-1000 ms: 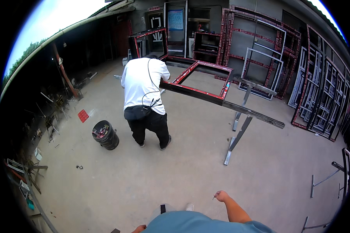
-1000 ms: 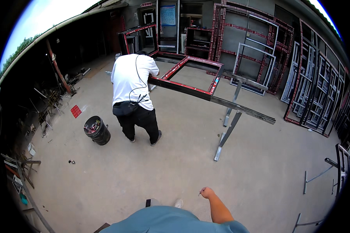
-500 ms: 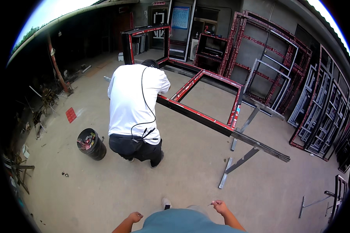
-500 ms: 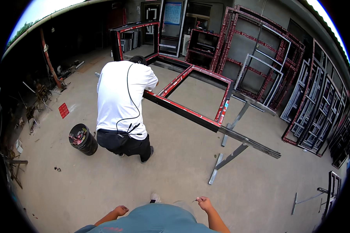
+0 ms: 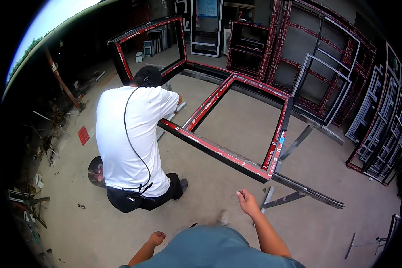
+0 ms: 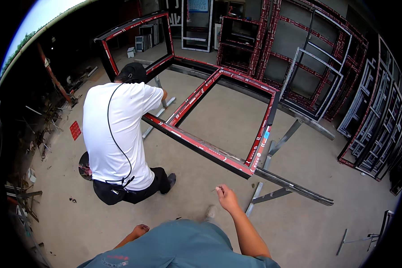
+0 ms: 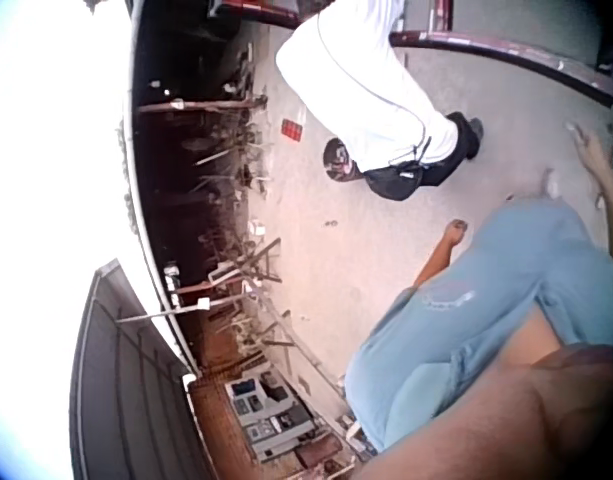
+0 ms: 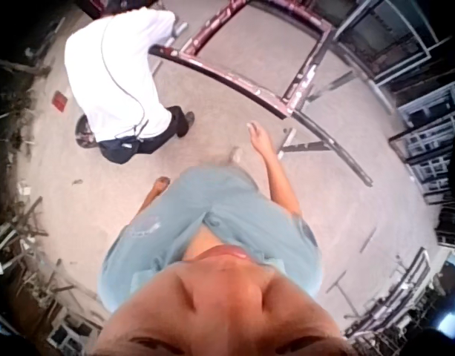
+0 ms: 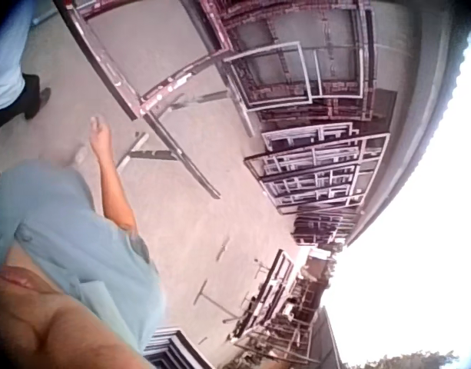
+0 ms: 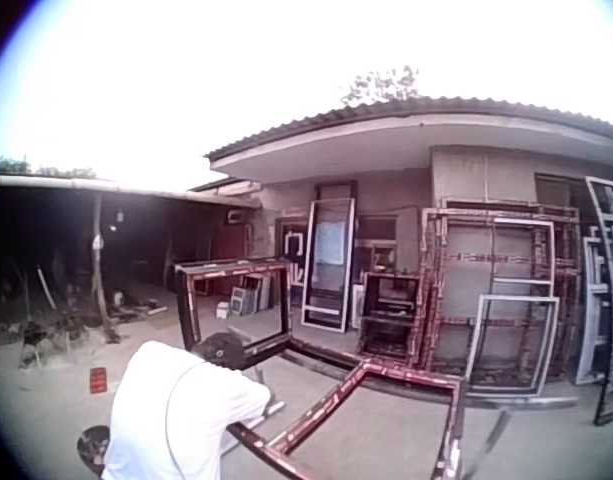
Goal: The person assembles a large window frame with a coworker, aligning and securing frame sections on a workbench. They use a small metal tool to adjust seals and fasteners along the frame edges, then flip the frame to continue assembly on the opposite side.
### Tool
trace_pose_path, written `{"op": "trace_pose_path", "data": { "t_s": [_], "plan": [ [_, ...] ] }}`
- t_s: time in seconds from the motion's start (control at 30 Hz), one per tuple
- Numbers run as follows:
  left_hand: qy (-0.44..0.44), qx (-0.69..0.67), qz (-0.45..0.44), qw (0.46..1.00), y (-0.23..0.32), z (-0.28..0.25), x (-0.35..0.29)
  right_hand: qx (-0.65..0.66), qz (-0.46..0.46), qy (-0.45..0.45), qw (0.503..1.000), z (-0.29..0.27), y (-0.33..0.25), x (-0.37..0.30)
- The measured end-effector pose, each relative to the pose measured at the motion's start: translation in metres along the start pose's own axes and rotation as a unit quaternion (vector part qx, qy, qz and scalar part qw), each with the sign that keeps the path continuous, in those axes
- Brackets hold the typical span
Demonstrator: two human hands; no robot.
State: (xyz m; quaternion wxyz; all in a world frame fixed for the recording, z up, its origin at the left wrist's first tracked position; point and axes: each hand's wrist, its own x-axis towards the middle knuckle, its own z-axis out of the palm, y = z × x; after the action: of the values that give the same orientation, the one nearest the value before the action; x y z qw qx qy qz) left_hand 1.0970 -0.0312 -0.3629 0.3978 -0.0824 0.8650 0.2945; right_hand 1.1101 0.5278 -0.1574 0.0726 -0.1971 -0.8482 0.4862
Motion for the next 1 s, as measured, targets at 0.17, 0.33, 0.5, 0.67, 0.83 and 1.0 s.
{"op": "trace_pose_path", "data": {
  "t_s": [0.17, 0.33, 0.5, 0.67, 0.83, 1.0],
  "plan": [
    [-0.054, 0.046, 0.032, 0.997, 0.043, 0.003, -0.010, -0.012, -0.110, -0.025, 0.994, -0.015, -0.052, 0.104],
    [-0.057, -0.093, -0.049, 0.993, 0.078, 0.010, 0.005, -0.026, -0.163, 0.000, 0.986, -0.003, -0.065, 0.175],
    [-0.105, -0.093, -0.059, 0.988, 0.093, -0.017, 0.035, -0.016, -0.185, 0.059, 0.981, 0.029, -0.085, 0.226],
    [-0.103, -0.096, -0.052, 0.989, 0.114, -0.056, 0.066, -0.041, -0.228, 0.039, 0.972, 0.064, -0.097, 0.266],
    [-0.077, -0.114, -0.045, 0.989, 0.165, -0.101, 0.082, -0.007, -0.237, -0.013, 0.971, 0.093, -0.118, 0.316],
    [-0.027, -0.159, -0.020, 0.987, 0.258, -0.146, 0.104, 0.019, -0.253, 0.014, 0.967, 0.118, -0.126, 0.413]
  ]
}}
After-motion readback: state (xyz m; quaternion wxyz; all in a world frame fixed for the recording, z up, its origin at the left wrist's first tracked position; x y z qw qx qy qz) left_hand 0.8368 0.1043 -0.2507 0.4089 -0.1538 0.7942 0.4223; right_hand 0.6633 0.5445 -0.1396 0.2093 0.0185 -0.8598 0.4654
